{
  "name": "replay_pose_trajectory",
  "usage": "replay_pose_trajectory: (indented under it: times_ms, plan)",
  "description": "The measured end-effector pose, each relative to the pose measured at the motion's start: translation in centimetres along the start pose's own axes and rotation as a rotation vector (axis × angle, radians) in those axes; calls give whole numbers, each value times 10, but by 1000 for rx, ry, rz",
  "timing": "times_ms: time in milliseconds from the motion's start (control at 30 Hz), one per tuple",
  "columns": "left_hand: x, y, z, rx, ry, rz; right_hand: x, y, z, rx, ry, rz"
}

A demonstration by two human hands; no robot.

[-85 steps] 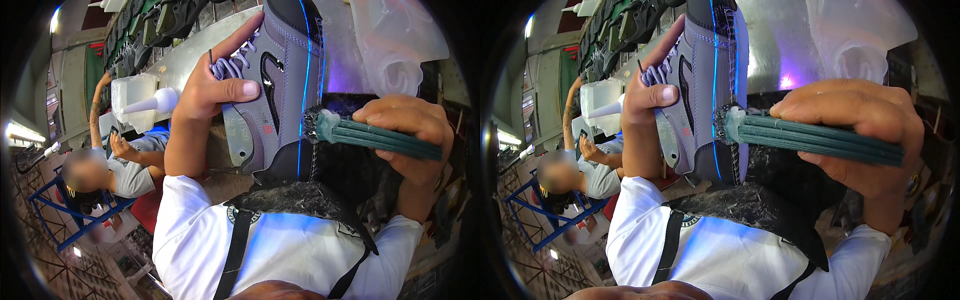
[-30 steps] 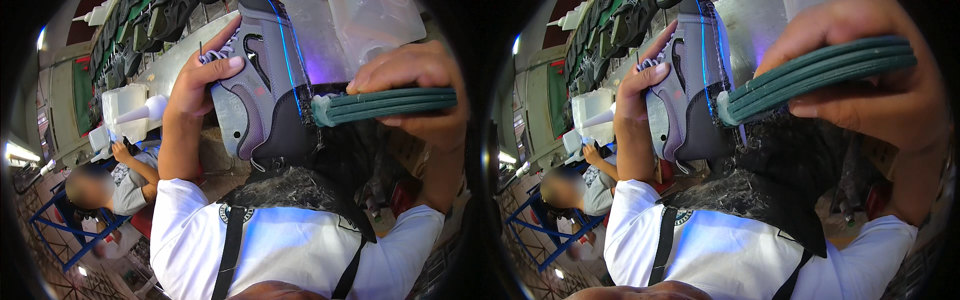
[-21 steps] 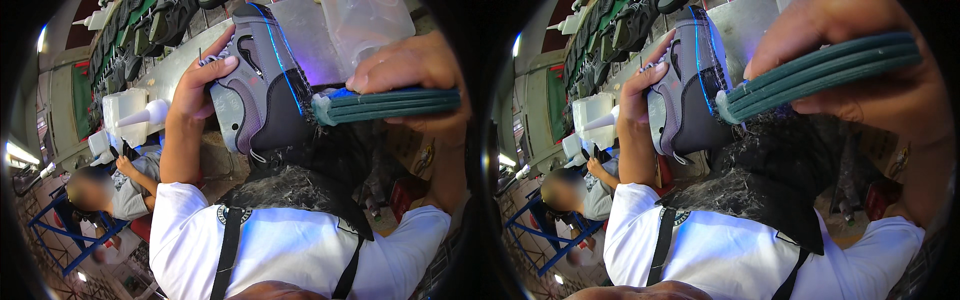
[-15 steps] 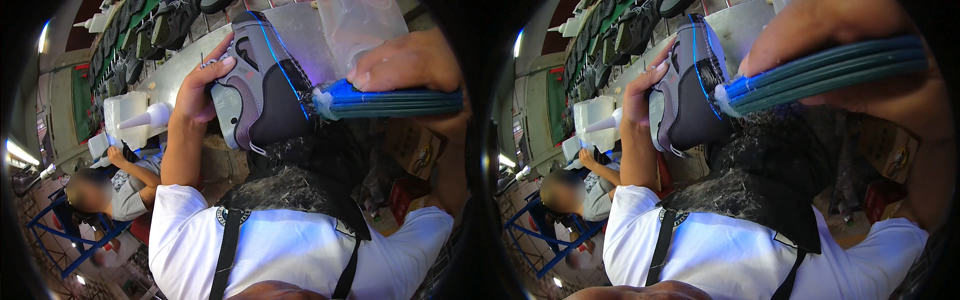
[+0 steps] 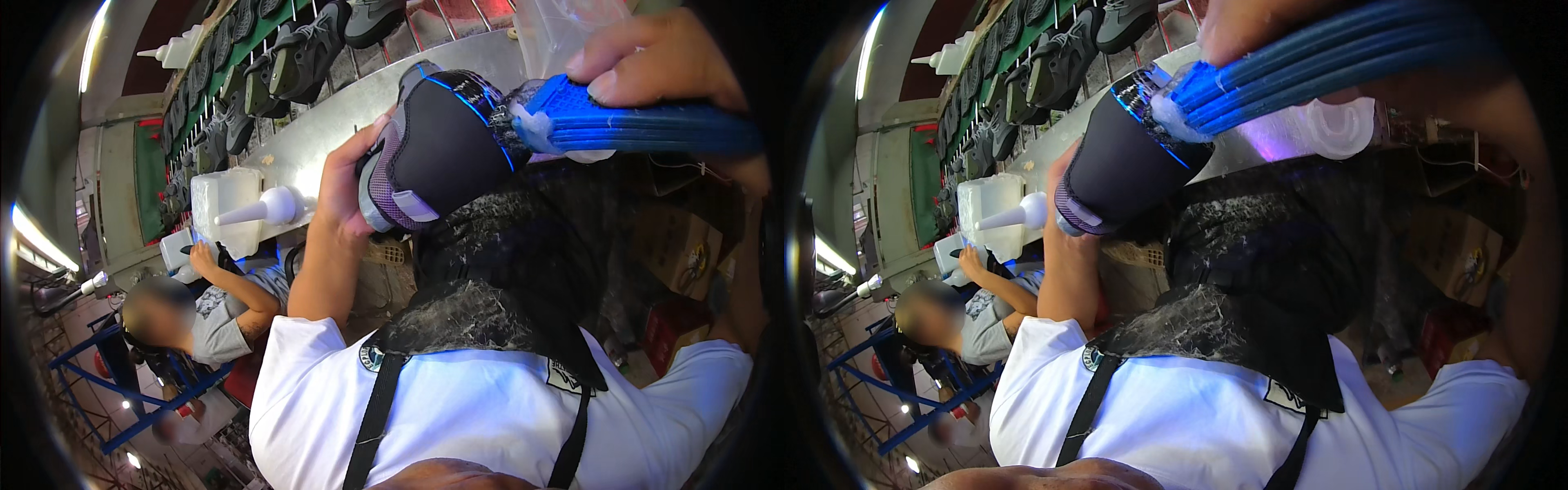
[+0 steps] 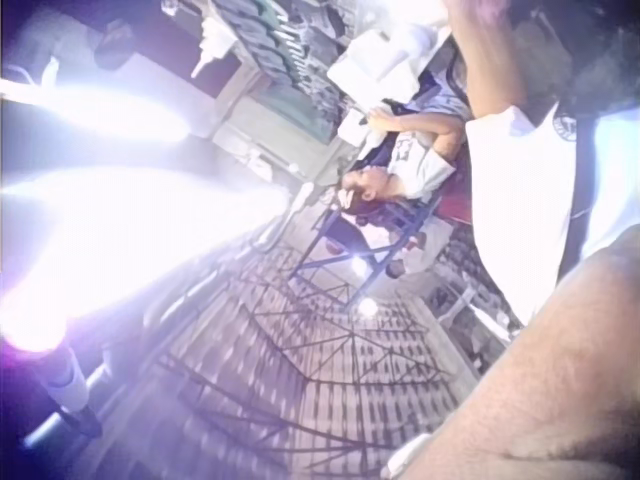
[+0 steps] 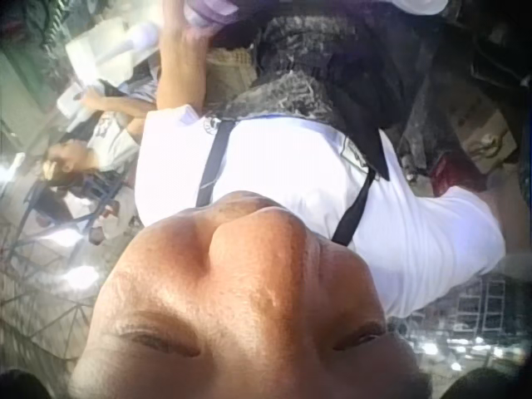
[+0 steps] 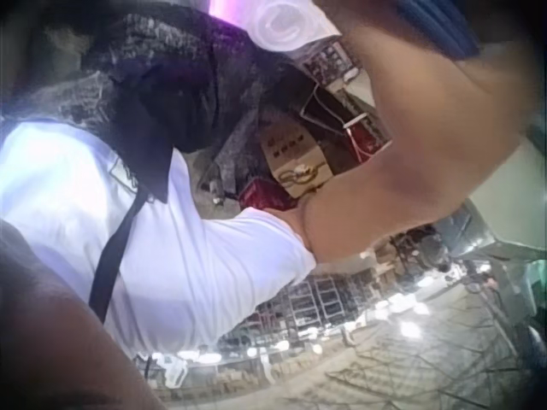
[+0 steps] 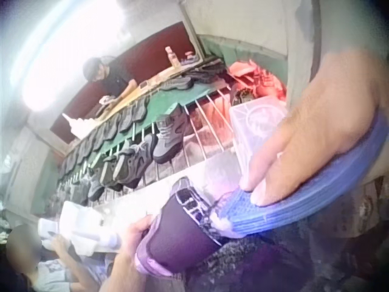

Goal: The person applies glue to the sole edges of several shoes using a brush. They repeatedly dip the brush into a container of glue and spread it along the seams of each shoe, then place the shoes back on a rack.

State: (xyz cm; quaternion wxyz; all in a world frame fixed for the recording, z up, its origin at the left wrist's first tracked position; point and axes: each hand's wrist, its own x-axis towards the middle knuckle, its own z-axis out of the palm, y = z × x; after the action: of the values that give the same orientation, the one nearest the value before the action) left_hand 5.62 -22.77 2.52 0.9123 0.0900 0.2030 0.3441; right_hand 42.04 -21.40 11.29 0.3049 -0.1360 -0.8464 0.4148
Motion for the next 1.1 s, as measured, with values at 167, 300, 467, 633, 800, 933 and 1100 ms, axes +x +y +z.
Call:
replay_pose_trajectory:
  times_ms: [167,300,467,633,800,933,1100]
  plan:
    - [-11,-17,-8,-7,265,-14,0,6,-7,68,72,-24]
    - [-28,-30,-7,-260,350,-73,1,6,-8,97,110,-57]
    - [-33,-48,-7,-383,238,-176,-2,10,-7,136,150,-69]
    - [-39,-58,9,-400,268,-267,1,14,-2,166,178,-77]
    - [-39,-72,12,-512,213,-280,3,20,1,193,190,-93]
    - [-36,-79,13,-608,200,-359,3,25,-1,208,205,-90]
    - [-29,-84,12,-682,135,-422,1,25,-4,240,201,-46]
